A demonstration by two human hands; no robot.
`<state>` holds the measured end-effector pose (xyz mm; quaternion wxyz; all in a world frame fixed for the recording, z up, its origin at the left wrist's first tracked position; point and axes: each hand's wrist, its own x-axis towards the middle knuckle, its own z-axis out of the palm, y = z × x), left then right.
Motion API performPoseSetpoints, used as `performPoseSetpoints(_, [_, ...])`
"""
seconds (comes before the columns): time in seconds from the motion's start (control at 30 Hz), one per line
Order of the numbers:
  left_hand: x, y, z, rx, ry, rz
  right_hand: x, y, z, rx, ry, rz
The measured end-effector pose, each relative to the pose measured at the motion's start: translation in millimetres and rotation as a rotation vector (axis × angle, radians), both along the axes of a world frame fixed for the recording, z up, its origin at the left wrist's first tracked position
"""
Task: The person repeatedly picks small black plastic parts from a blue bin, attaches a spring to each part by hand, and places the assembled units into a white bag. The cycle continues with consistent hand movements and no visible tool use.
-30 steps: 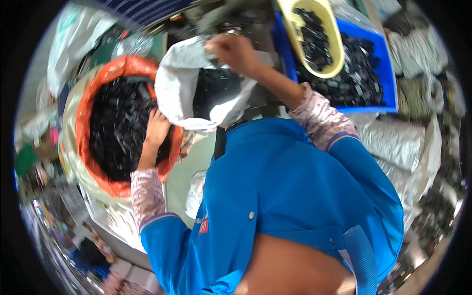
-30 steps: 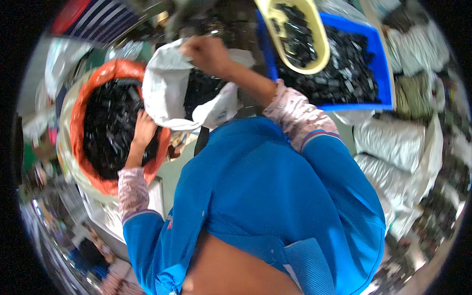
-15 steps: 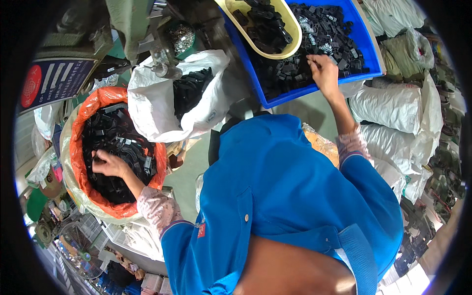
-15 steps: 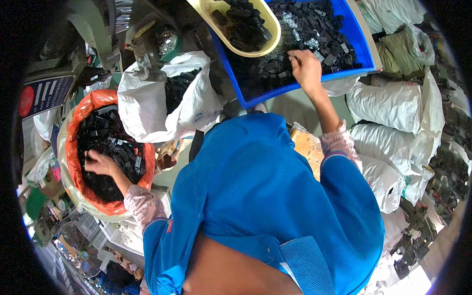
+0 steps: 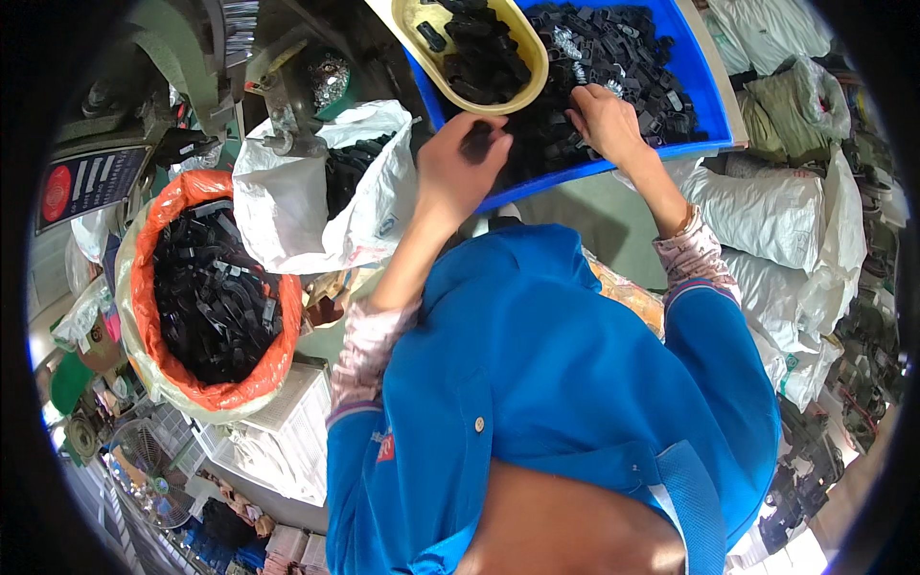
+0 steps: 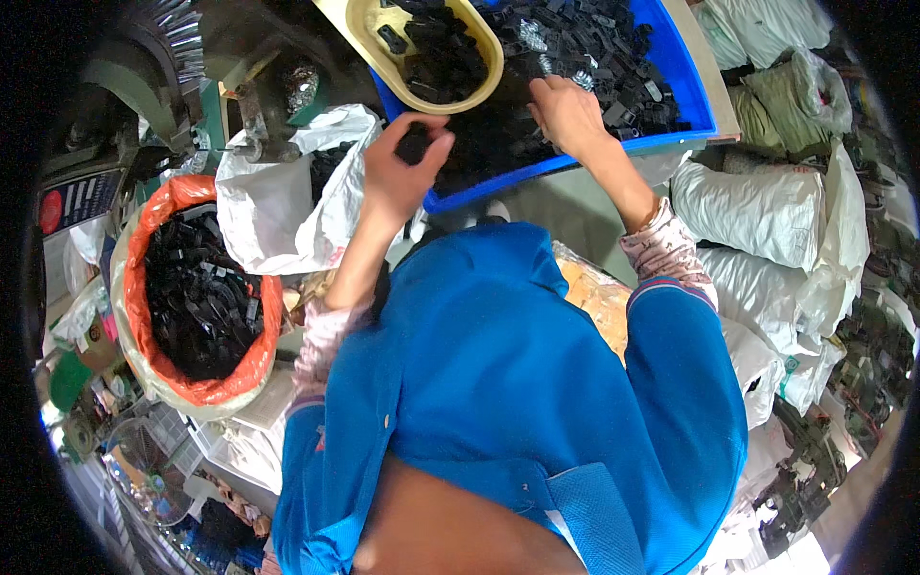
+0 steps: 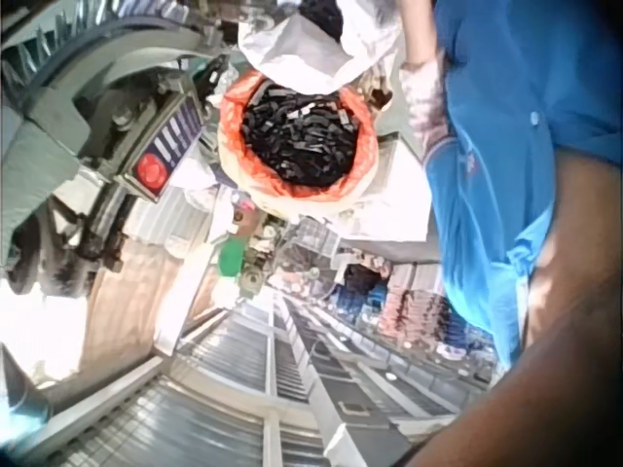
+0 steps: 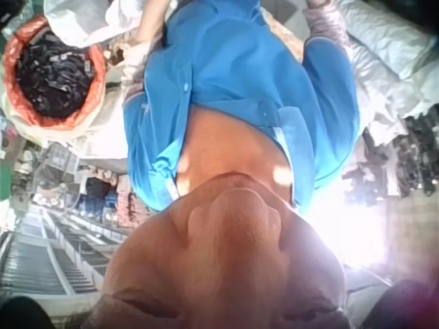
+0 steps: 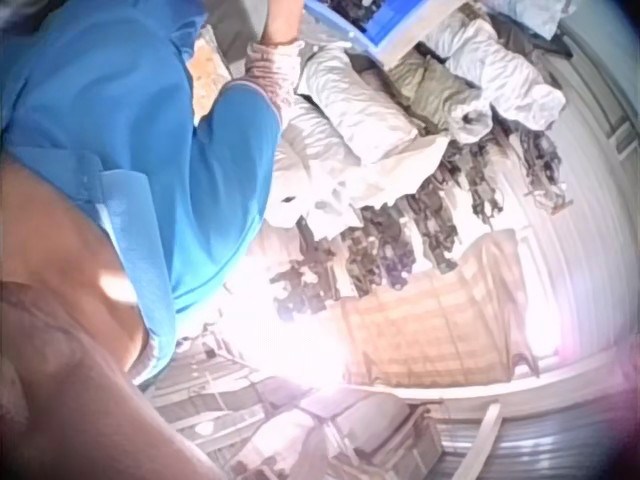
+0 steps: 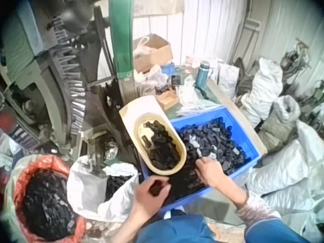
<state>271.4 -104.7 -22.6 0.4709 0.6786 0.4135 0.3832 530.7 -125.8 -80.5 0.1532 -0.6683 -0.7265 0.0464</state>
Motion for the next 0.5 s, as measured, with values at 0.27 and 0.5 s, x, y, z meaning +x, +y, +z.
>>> performPoseSetpoints(0.27, [33.2,6.2,-2.4,-0.506,0.048,-0.193,17.1,16.5,-37.1,0.035,0.184,0.025])
performPoseSetpoints(0.5, [37.7,6.8,-15.8,-0.509,0.092,-0.156,-0.8,25.5,-35.4,-0.278,-0.013,0.157])
